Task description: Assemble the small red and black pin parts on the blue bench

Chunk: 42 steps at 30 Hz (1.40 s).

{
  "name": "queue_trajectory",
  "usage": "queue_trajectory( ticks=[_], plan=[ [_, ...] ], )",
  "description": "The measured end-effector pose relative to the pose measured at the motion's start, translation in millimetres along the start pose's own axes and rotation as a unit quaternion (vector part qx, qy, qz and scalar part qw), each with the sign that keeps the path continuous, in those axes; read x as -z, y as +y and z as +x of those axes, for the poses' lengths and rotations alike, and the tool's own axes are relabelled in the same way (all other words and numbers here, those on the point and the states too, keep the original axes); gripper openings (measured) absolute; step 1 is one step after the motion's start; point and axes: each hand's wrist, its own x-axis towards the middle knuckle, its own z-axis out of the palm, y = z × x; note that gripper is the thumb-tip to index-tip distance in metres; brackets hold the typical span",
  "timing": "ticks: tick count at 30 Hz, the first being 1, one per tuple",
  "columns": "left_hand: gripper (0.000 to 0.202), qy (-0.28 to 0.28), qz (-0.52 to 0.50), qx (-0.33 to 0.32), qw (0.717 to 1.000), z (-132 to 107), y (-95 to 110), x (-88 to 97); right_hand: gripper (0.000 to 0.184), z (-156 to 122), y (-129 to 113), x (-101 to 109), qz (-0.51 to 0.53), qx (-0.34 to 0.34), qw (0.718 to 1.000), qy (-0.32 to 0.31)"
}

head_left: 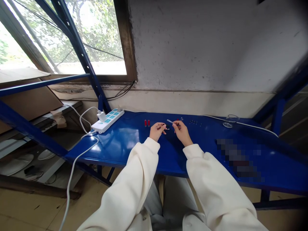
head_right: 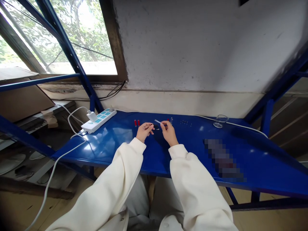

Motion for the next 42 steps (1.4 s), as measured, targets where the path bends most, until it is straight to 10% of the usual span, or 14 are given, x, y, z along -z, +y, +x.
queue_trajectory(
  ticks=[20,30,42],
  plan=[
    [0.034,-0.077,0.011,0.029,0.997,-2,-2,-0.4,0.026,-5,-3,-6,-0.028,0.020,0.988,-0.152],
    [0.025,-0.028,0.064,0.057,0.996,1,-6,2.8,0.017,12,31,31,-0.255,-0.131,0.958,0.029],
    [0.017,-0.023,0.070,0.053,0.996,3,-3,-3.8,0.018,22,40,20,-0.275,-0.145,0.950,0.011]
  ],
)
